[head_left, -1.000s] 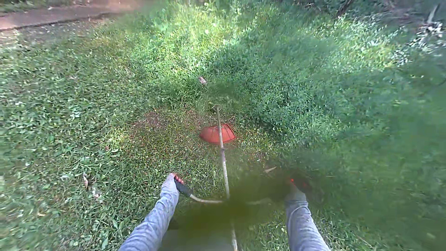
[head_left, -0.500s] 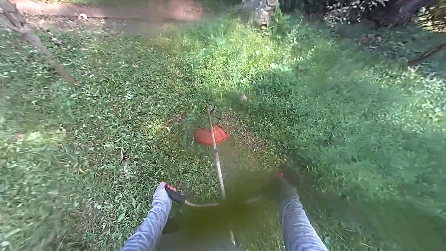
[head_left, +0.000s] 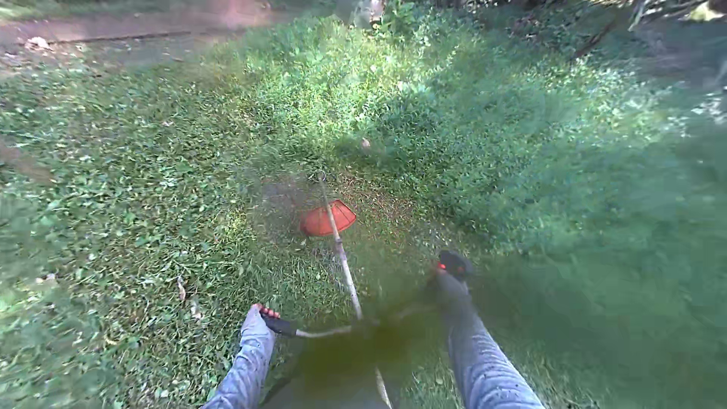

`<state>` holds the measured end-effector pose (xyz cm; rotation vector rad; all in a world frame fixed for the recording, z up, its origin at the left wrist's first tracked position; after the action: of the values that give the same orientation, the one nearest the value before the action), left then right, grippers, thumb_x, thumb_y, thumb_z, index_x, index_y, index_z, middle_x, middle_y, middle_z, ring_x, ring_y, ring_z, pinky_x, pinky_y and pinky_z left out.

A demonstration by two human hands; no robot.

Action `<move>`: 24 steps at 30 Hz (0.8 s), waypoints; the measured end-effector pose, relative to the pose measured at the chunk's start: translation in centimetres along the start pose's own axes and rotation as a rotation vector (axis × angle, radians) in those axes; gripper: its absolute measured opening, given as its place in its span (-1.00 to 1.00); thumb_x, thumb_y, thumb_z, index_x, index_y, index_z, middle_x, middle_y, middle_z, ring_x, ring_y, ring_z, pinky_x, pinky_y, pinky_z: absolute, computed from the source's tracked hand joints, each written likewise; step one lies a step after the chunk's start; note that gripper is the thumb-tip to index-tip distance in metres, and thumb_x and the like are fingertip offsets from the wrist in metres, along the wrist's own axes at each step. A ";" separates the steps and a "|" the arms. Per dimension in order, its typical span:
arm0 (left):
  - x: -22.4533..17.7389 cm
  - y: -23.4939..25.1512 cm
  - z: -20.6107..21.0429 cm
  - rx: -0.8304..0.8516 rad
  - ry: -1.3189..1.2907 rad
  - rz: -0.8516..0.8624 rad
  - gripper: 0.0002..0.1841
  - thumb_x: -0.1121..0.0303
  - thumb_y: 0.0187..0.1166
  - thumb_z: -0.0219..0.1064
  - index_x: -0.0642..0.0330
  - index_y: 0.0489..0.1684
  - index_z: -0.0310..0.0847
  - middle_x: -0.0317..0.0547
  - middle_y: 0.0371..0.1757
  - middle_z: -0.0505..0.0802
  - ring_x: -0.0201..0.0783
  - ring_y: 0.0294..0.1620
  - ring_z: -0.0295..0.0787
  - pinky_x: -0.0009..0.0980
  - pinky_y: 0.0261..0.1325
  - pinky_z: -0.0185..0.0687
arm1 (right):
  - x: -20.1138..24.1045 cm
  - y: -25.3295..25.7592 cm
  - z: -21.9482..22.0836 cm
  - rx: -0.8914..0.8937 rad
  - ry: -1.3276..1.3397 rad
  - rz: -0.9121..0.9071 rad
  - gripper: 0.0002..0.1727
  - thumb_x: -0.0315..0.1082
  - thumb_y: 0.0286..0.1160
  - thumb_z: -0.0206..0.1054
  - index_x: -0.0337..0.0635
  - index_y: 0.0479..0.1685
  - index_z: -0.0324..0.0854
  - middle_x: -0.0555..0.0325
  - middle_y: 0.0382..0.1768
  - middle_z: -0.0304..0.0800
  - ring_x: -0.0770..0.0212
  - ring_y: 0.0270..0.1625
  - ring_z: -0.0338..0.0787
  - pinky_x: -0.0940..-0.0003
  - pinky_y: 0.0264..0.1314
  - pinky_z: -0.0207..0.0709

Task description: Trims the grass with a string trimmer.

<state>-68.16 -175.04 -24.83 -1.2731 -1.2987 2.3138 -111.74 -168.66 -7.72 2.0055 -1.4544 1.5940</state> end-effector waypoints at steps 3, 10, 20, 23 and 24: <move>1.8 -0.4 5.1 0.120 0.097 -0.021 -0.57 0.07 0.92 -0.18 0.05 -0.40 0.35 -0.26 -0.68 0.53 -0.24 -0.68 0.57 -0.21 -0.46 0.69 | -2.1 -0.5 -5.6 -0.132 0.073 0.094 -0.63 -0.49 0.74 0.07 -0.39 0.45 0.38 0.01 -0.16 0.61 0.33 -0.31 0.58 0.42 -0.14 0.56; 11.4 -4.0 15.4 0.394 0.447 -0.066 -0.54 0.02 0.92 -0.23 0.02 -0.43 0.32 -0.26 -0.70 0.53 -0.23 -0.67 0.59 -0.19 -0.43 0.70 | -16.0 1.2 -20.5 -0.279 0.112 0.373 -0.56 -0.55 0.71 -0.02 -0.42 0.54 0.25 -0.09 -0.03 0.57 0.27 -0.22 0.58 0.36 0.01 0.57; 36.9 -18.6 26.0 0.761 0.966 -0.193 -0.57 0.11 0.92 -0.19 0.08 -0.39 0.37 -0.22 -0.66 0.56 -0.22 -0.63 0.61 -0.22 -0.41 0.70 | -37.8 -13.1 -41.4 -0.875 0.637 0.586 -0.65 -0.52 0.75 0.02 -0.43 0.43 0.32 0.07 -0.26 0.50 0.37 -0.40 0.50 0.46 -0.24 0.52; 43.4 -24.3 27.1 0.859 1.137 -0.224 -0.58 0.14 0.93 -0.16 0.17 -0.32 0.45 -0.17 -0.57 0.62 -0.22 -0.54 0.65 -0.22 -0.30 0.72 | -42.9 -17.4 -45.2 -0.969 0.621 0.709 -0.60 -0.50 0.74 -0.02 -0.45 0.48 0.31 -0.13 -0.07 0.55 0.23 -0.23 0.55 0.34 -0.05 0.54; 45.4 -25.6 27.4 0.887 1.175 -0.240 -0.59 0.15 0.93 -0.15 0.18 -0.28 0.45 -0.18 -0.55 0.62 -0.23 -0.52 0.64 -0.22 -0.29 0.71 | -43.6 -18.5 -46.2 -0.954 0.593 0.788 -0.57 -0.50 0.77 -0.08 -0.45 0.54 0.26 -0.22 0.10 0.56 0.15 -0.08 0.59 0.27 0.13 0.52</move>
<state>-122.38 -152.05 -24.98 -1.5194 -0.0024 1.2004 -124.07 -104.42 -17.88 0.4089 -2.2085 1.1107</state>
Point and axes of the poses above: each hand's wrist, its own y-axis towards the middle knuckle, its own z-axis out of the palm, x = y × z, the point moved 3 cm from there along y, towards the middle knuckle
